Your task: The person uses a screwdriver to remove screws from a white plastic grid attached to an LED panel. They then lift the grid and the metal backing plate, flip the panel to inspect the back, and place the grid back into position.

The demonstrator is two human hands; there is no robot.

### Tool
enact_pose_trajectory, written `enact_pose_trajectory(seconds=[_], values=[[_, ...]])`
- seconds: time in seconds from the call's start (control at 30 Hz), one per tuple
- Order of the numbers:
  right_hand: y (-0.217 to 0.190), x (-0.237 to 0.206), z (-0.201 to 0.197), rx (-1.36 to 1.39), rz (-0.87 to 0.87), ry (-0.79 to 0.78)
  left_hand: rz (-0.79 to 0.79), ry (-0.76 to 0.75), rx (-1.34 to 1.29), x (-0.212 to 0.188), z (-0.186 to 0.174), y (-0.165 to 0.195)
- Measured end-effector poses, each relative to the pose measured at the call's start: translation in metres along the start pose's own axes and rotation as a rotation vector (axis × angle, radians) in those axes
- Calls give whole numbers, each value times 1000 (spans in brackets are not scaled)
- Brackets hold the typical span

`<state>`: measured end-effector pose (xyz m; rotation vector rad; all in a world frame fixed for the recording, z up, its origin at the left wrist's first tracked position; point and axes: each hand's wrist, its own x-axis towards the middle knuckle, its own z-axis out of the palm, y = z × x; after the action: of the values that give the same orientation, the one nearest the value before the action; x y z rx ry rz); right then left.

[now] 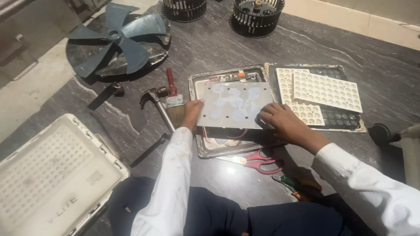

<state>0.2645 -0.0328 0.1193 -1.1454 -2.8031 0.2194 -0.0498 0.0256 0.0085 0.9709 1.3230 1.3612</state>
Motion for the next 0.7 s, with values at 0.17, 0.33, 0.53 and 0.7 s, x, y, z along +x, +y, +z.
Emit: enact_pose_trajectory(seconds=[0.17, 0.33, 0.53, 0.7], values=[[-4, -2, 13, -4, 60, -95, 115, 63, 250, -10, 5, -10], [0, 1, 38, 14, 50, 9, 361, 135, 601, -25, 8, -17], [-2, 14, 60, 109, 155, 65, 186, 252, 771, -38, 21, -25], [-10, 16, 67, -114, -104, 179, 258, 272, 813, -42, 22, -34]])
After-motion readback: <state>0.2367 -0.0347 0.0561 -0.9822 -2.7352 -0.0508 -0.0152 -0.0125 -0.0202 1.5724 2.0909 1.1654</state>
